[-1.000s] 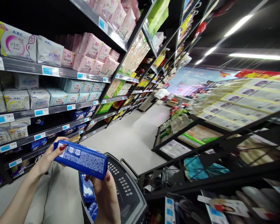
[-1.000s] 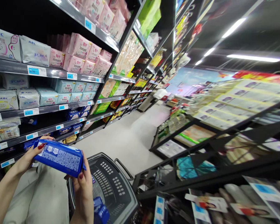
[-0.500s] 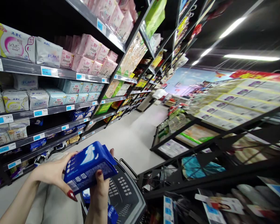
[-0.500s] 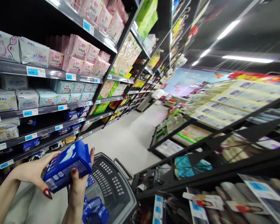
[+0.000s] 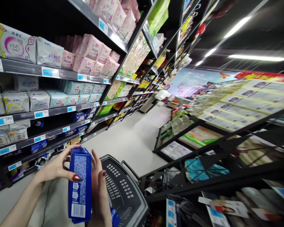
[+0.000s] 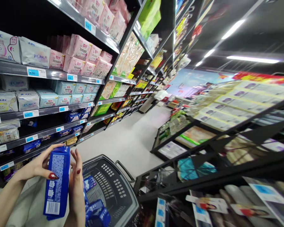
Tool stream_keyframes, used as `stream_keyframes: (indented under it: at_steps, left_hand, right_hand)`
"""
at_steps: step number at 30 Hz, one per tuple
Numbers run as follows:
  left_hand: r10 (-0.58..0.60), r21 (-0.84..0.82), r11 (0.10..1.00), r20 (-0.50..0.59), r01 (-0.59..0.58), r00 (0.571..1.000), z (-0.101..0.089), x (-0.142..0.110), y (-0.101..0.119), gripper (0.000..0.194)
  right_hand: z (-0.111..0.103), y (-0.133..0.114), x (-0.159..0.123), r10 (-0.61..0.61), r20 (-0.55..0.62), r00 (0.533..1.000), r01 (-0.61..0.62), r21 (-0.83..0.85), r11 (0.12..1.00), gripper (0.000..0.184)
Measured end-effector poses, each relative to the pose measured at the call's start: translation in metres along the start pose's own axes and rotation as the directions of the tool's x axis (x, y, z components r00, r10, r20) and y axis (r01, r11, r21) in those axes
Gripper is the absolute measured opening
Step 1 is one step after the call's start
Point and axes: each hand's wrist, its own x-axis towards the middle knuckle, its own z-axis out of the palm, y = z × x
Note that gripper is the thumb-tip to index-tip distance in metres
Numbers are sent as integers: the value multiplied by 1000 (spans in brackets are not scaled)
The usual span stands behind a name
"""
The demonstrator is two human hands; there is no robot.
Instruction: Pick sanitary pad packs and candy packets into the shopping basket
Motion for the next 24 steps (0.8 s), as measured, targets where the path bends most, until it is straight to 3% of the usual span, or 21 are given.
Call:
stream_keyframes:
  at_steps: [2,5,9,13,24]
  left_hand:
    - [79,-119,988,-137,-96,987,3,3,-5,86]
    - [143,-262,927,-416,-270,898,16,8,-14,82]
    - [120,-338,861,-592,-381,797,36,12,-24,76]
    - [100,-297,874,-662,-383,743,48,12,-35,65]
    - [170,-175,924,-608,-339,776,59,6,-35,52]
  right_hand:
    - [-1,-8,1,2,-59,998,-2,4,1000,76]
    - [-5,-14,3,-29,-167,985,30,1,1000,81]
    - [-2,-9,-3,-2,-69,998,11,131,991,78]
    - [1,-6,-7,-42,-5,999,42,151,988,84]
    - [9,-19,-11,-56,-57,997,64,153,986,78]
